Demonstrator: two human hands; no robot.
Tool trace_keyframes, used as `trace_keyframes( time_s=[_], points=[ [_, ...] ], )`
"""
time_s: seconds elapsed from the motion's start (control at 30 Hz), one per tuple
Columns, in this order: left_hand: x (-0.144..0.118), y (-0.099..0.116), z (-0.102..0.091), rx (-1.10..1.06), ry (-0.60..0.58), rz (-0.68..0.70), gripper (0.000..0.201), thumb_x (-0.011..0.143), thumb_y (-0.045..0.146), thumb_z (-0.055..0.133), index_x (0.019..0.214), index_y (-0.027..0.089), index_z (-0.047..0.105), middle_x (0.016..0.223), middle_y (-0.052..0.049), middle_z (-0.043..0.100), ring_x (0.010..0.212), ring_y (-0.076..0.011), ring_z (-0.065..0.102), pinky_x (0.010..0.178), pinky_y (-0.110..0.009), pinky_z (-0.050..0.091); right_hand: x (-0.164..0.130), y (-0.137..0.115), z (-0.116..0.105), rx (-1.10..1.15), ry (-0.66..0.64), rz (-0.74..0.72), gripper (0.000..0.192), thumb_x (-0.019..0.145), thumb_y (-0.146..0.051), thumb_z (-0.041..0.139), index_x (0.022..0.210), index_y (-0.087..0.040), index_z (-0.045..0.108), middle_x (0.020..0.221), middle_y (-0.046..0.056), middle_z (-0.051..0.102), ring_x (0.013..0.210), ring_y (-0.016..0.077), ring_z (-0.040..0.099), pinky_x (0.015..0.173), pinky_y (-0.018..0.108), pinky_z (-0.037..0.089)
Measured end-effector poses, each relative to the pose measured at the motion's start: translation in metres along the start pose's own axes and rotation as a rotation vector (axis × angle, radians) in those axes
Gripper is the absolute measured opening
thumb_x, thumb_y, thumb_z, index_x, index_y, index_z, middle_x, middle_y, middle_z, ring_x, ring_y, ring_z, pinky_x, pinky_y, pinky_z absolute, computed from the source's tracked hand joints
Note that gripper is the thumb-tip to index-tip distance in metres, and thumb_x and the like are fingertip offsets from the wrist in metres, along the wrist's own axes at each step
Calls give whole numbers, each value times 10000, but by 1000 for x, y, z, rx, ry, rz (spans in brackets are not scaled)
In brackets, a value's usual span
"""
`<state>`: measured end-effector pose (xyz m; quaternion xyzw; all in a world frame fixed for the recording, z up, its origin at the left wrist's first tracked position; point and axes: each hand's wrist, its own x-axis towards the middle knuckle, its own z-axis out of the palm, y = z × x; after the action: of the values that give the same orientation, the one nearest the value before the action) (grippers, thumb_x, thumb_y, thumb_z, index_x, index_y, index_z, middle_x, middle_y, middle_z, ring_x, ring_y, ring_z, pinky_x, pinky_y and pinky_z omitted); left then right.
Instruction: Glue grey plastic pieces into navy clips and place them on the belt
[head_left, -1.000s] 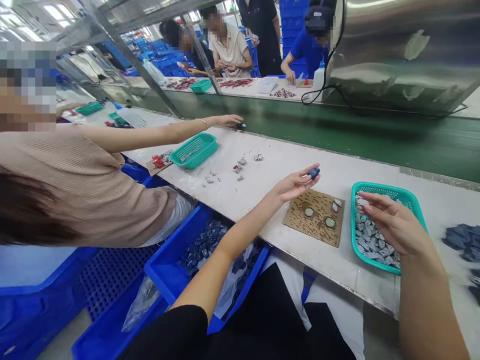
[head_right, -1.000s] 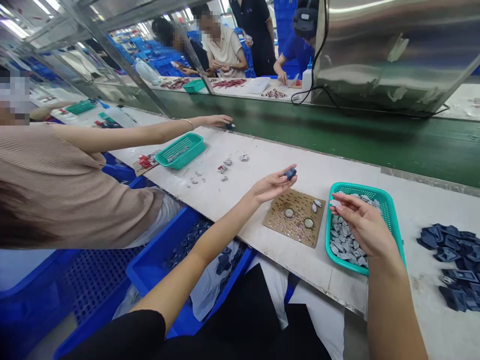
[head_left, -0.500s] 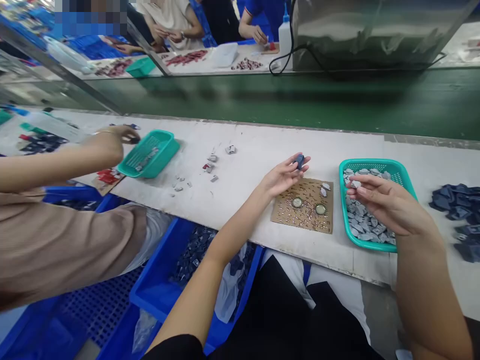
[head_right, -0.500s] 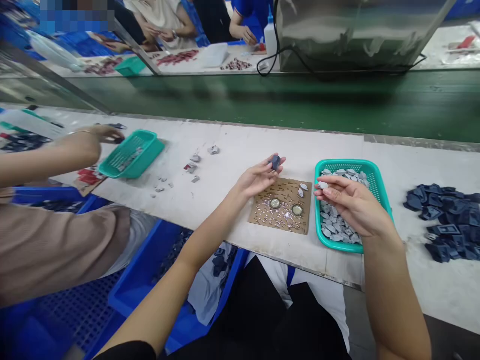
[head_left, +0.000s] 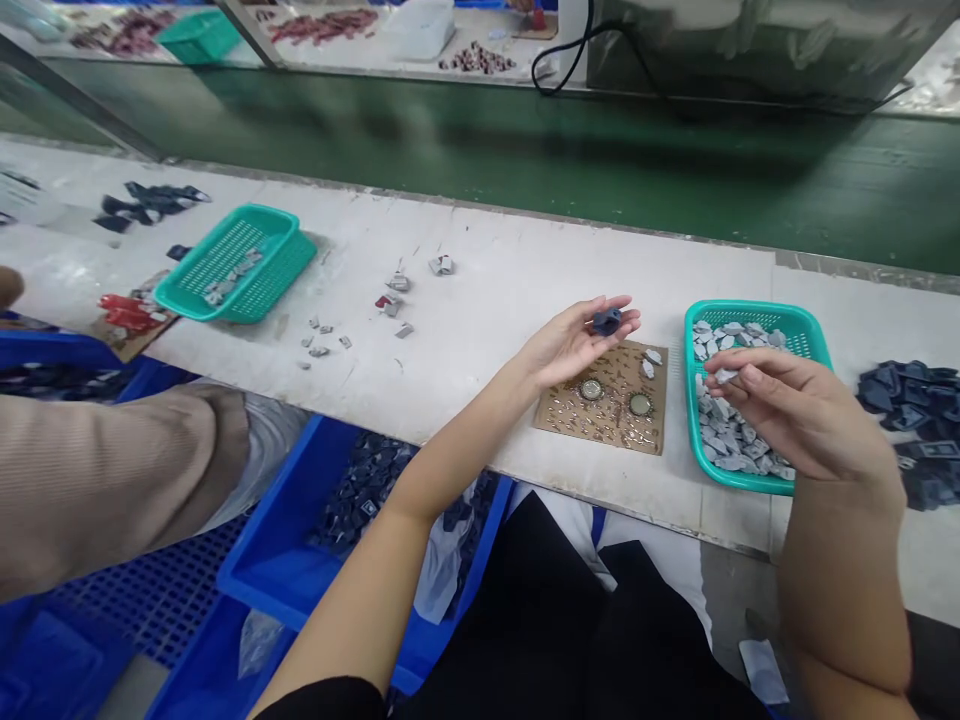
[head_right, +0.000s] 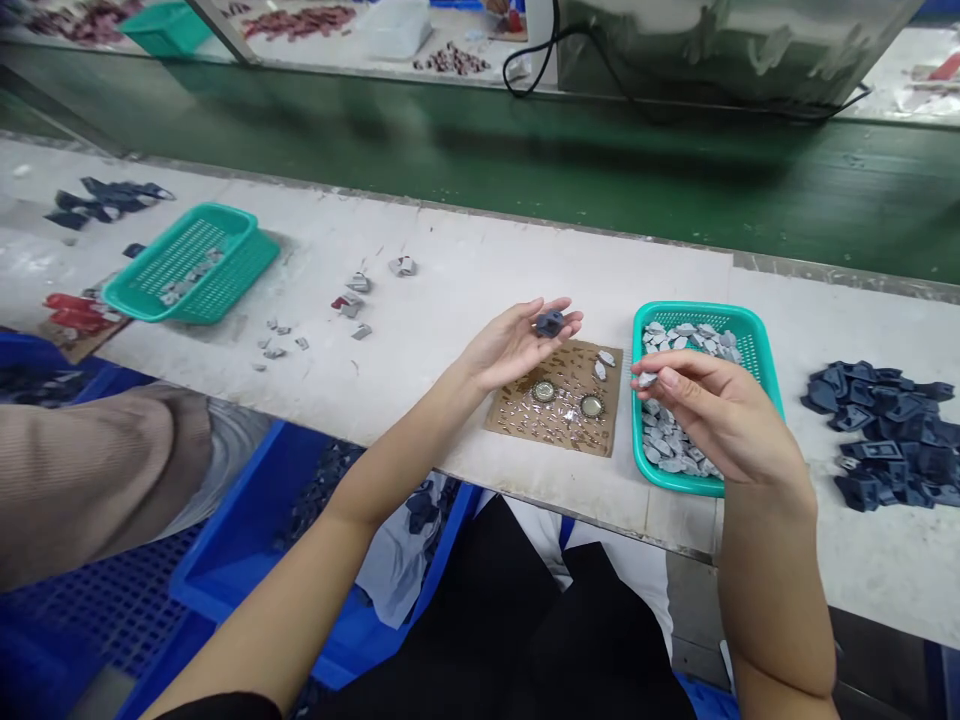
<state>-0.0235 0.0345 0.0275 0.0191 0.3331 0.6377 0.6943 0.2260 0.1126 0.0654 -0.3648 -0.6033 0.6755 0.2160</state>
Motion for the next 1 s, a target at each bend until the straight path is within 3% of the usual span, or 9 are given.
trace_keyframes(
  time_s=[0.17,0.3,0.43,0.57,0.63,0.77,0.93,1.0],
  points=[
    [-5,1,3,-48,-61,-20,496,1010,88,437,1483,29,577,937,-110,783,913,-159,804,898,-204,639,4,11,6,-58,-7,-107,375,752,-534,937,1074,-369,838,923,24,789,826,193,741,714,328,654],
    [-9,3,3,-43,-134,-10,519,965,47,444,1462,33,595,890,-89,789,855,-137,805,853,-170,623,9,22,8,-164,32,-201,276,791,-567,904,988,-381,853,988,36,807,882,212,761,742,353,649],
    [-10,5,-1,-15,-187,-7,487,903,36,496,1361,43,662,864,-81,794,822,-119,797,781,-134,596,11,25,10,-169,23,-287,187,850,-520,870,979,-388,843,872,13,791,730,204,763,640,362,645],
    [-8,3,-7,51,-208,34,377,840,21,577,1175,84,739,836,-47,790,882,-123,803,839,-130,593,11,25,10,-208,-33,-314,211,858,-482,872,1035,-373,835,821,8,785,705,211,772,614,349,646],
    [-6,1,-10,89,-232,56,316,846,45,622,1120,123,759,901,-35,801,961,-147,806,863,-156,604,10,25,10,-242,-39,-302,248,878,-487,853,1090,-362,827,853,18,800,741,219,785,649,360,659],
    [1,-3,-19,170,-266,99,361,857,78,677,1175,223,768,1245,-16,788,1172,-198,769,829,-172,608,7,25,14,-266,1,-300,219,944,-483,783,1076,-312,818,852,15,792,741,191,776,684,347,670],
    [8,-6,-24,225,-289,140,500,838,26,666,1276,253,744,1419,-9,717,1334,-203,692,928,-157,597,3,26,25,-432,232,-462,257,894,-359,844,1131,-283,783,908,2,799,792,191,785,744,328,670],
    [10,-7,-22,203,-282,136,492,890,82,643,1351,240,713,1421,-18,712,1386,-221,657,1027,-203,595,2,27,28,-608,286,-536,154,917,-341,814,1056,-279,796,909,-1,805,808,195,790,741,316,651]
  ],
)
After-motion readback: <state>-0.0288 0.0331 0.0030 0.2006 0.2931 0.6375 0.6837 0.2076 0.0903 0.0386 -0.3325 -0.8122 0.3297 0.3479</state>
